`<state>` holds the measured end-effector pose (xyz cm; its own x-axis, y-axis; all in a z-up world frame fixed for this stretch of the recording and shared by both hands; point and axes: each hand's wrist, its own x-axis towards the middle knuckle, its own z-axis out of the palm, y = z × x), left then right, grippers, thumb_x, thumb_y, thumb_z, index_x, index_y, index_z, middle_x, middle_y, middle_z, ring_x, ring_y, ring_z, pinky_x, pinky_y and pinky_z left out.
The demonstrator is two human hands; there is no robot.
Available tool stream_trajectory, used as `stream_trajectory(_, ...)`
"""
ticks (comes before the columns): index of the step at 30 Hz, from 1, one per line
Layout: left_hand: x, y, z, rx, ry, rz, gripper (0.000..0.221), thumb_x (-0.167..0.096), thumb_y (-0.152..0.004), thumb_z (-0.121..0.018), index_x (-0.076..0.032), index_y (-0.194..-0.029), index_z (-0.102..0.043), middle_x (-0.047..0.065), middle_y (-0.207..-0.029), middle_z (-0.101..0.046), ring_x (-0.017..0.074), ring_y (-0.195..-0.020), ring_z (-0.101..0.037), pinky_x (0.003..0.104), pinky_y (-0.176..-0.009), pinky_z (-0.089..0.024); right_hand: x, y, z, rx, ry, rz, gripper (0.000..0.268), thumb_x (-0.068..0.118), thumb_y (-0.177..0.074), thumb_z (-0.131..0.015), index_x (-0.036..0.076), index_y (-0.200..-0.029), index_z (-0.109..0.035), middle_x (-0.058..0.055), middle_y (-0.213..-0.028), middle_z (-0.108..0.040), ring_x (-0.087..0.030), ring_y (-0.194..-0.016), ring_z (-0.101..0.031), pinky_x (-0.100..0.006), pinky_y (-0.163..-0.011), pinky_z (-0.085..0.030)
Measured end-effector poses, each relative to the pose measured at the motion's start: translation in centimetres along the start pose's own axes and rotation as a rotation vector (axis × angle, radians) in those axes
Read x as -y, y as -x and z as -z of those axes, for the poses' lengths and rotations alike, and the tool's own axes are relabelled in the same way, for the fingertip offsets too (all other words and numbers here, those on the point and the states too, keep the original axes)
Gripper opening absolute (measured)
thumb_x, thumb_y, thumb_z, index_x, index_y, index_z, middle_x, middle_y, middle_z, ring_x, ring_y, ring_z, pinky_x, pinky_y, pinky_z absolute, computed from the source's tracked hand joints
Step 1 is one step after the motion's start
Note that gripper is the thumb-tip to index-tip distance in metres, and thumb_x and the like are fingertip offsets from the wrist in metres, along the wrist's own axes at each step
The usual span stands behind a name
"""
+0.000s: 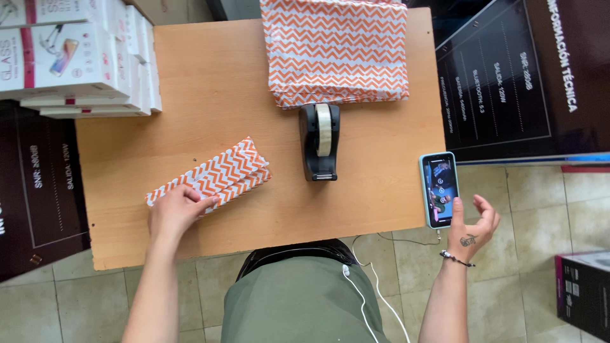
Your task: The person places a boxed screen protector onto decorative paper, folds the paper around the box, and applies tape from a dispenser to secure the wrapping.
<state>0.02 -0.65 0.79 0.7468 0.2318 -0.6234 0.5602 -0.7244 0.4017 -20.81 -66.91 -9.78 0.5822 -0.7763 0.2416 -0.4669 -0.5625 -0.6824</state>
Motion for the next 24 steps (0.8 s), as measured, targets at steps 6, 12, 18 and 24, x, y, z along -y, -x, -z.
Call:
stream_trajectory(6,1.0,0.2,-2.7,-0.148,-0.152,-0.279,0.041,-0.061,-0.088,-0.099,-0.026,-0.105,-0.087,-0.001,-0.081,-0.087,0.0321,-0.091,-0.086,0.046,-0.087,-0.062,19.2,4.6,-3.7,0.106,-0.188,0.594,0.012,0.013,-0.114,-0.095,0.01,-0.117,-0.085,-0.009,-0.111,-0.081,-0.034,-0.11,-0.079,-0.045,-0.111,-0.06)
stream_trajectory(12,0.5,-0.6,-5.4,-0.448,-0.282,-0.725,0.099,-0.053,-0.07,-0.107,-0.033,-0.16,-0.07,0.006,-0.164,-0.06,0.0422,-0.155,-0.057,0.067,-0.125,-0.043,31.5,14.6,-11.8,0.79,-0.396,0.73,0.01,0.03,-0.101,-0.093,0.023,-0.107,-0.089,0.007,-0.091,-0.085,-0.022,-0.092,-0.082,-0.038,-0.092,-0.067)
stream_trajectory(18,1.4,-2.0,-7.7,-0.389,-0.351,-0.625,0.142,-0.043,-0.058,-0.108,-0.035,-0.184,-0.043,0.011,-0.163,-0.055,0.0469,-0.164,-0.047,0.084,-0.135,-0.019,27.8,19.5,-22.8,1.58,-0.388,-0.387,0.074,0.054,-0.113,-0.081,-0.009,-0.149,-0.072,-0.024,-0.113,-0.085,-0.023,-0.091,-0.088,-0.036,-0.082,-0.077)
stream_trajectory(24,0.5,3.0,-8.8,-0.817,-0.167,-0.703,0.131,-0.043,-0.071,-0.105,-0.03,-0.185,-0.042,0.014,-0.16,-0.054,0.0417,-0.144,-0.061,0.075,-0.128,-0.038,29.1,20.0,-24.4,1.259,-1.038,-0.498,0.051,0.02,-0.11,-0.085,0.009,-0.156,-0.067,-0.004,-0.132,-0.076,-0.021,-0.118,-0.082,-0.045,-0.108,-0.07)
